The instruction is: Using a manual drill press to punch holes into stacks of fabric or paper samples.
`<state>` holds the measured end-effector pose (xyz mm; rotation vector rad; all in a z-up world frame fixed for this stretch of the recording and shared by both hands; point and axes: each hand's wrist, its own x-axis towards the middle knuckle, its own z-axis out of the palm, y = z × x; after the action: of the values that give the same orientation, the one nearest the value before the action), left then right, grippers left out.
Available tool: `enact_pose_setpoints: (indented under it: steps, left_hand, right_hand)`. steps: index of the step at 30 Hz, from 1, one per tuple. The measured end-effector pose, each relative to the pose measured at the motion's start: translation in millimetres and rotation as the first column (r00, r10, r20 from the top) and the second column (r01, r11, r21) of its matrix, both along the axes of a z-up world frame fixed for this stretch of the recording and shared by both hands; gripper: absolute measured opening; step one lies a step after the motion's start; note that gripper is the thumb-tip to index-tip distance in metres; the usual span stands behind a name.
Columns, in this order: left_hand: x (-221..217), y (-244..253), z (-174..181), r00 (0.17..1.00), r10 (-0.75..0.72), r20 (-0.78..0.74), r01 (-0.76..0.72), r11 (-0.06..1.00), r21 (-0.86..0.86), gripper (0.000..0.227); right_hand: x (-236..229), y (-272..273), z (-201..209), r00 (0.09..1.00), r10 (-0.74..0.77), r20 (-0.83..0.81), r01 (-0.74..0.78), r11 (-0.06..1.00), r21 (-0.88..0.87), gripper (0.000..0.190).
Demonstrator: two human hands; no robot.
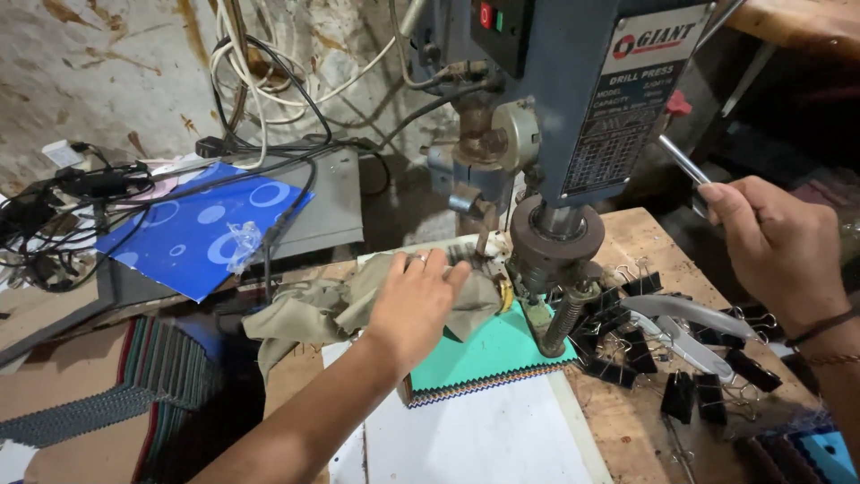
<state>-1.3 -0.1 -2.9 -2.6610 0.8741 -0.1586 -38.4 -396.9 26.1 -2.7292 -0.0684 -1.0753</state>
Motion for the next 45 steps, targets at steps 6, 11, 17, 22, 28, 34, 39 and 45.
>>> enact_pose_setpoints:
  steps: [6,11,17,22,28,34,39,45]
  left_hand:
    - [1,-1,-4,0.999,0.018,-0.035,-0.018,1.0,-0.025,0.068]
    - [6,0,-15,1.0,0.002,0.027,-0.001,1.0,-0.023,0.066]
    - [8,-1,-17,1.0,0.003,0.006,-0.002,0.998,-0.063,0.073]
    - [7,-2,-14,1.0,0.015,-0.027,-0.016,0.998,-0.064,0.078]
    - [5,-3,-9,1.0,0.011,-0.021,-0.012,0.999,-0.042,0.074]
    - [3,-4,-5,0.998,0.019,-0.056,-0.023,0.998,-0.06,0.076]
    - [2,-5,-1,0.993,0.041,-0.107,-0.051,0.995,-0.087,0.078]
    - [1,-2,1,0.982,0.054,-0.181,-0.081,0.986,-0.147,0.075]
  right_hand:
    - [0,0,1,1.0,-0.022,-0.02,0.022,1.0,-0.007,0.042]
    - [-3,4,4,1.0,0.006,-0.014,-0.006,0.999,0.035,0.043]
    - [-3,4,4,1.0,0.003,-0.012,-0.003,1.0,0.013,0.044]
    - [-2,2,3,1.0,0.017,-0.006,-0.017,1.0,0.016,0.043]
    - [-2,4,3,1.0,0.015,-0.007,-0.015,0.999,0.038,0.043]
    - [-2,3,3,1.0,0.008,-0.01,-0.008,1.0,0.03,0.044]
    - [-2,3,4,1.0,0.026,0.001,-0.026,1.0,0.004,0.043]
    - [0,-1,-1,1.0,-0.015,-0.009,0.015,1.0,0.003,0.043]
